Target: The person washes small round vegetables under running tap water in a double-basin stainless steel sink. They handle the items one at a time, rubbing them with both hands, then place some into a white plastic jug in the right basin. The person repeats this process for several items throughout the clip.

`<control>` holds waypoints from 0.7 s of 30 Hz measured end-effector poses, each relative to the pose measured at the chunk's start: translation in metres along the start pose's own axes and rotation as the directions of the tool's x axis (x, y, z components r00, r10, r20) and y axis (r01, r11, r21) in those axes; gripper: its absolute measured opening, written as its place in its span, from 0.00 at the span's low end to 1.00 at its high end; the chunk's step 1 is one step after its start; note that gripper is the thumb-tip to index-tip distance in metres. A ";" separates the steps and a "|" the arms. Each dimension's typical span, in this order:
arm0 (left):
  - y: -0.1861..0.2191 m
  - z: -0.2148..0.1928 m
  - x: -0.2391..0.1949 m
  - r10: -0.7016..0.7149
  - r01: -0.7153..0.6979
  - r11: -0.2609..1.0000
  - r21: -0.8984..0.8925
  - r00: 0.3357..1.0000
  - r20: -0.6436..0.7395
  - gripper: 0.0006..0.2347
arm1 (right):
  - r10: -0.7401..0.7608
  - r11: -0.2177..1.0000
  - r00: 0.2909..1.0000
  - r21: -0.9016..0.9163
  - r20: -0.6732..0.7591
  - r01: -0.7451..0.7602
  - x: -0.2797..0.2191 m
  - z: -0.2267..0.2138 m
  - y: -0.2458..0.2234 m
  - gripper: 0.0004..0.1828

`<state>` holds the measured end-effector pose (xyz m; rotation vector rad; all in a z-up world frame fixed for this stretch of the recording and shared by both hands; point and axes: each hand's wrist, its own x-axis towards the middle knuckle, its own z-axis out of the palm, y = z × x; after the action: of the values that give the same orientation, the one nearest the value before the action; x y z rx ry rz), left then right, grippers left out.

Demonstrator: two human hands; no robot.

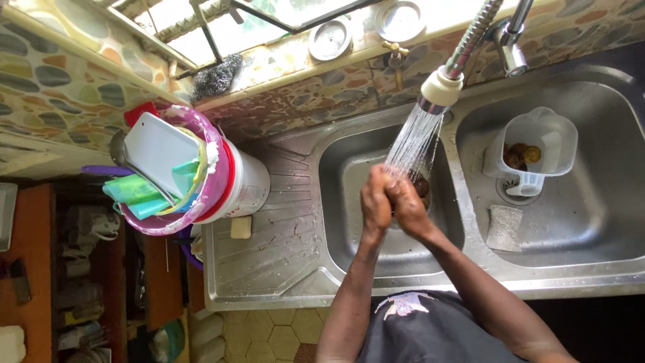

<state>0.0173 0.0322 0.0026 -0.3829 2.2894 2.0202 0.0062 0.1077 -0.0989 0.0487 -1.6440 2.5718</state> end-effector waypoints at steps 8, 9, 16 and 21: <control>-0.039 -0.004 0.007 0.024 -0.029 0.990 0.138 0.999 0.040 0.25 | 0.014 0.997 0.988 -0.075 -0.155 -0.026 0.003 0.019 -0.041 0.12; -0.013 -0.006 -0.001 0.009 -0.034 0.978 0.208 0.993 0.116 0.21 | 0.065 0.997 0.969 -0.025 -0.238 -0.074 0.006 0.021 -0.045 0.10; -0.048 -0.004 0.015 -0.026 0.020 0.998 0.052 0.994 0.107 0.24 | 0.243 0.964 0.970 0.114 -0.003 -0.241 -0.004 -0.003 -0.010 0.15; -0.070 -0.013 0.028 -0.038 0.039 0.999 0.036 0.999 -0.030 0.33 | -0.149 0.959 0.979 -0.219 0.142 0.178 0.002 0.000 -0.013 0.22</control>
<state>0.0078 0.0081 -0.0692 -0.4537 2.3136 1.9650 0.0050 0.1136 -0.0872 0.3210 -1.8840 2.2828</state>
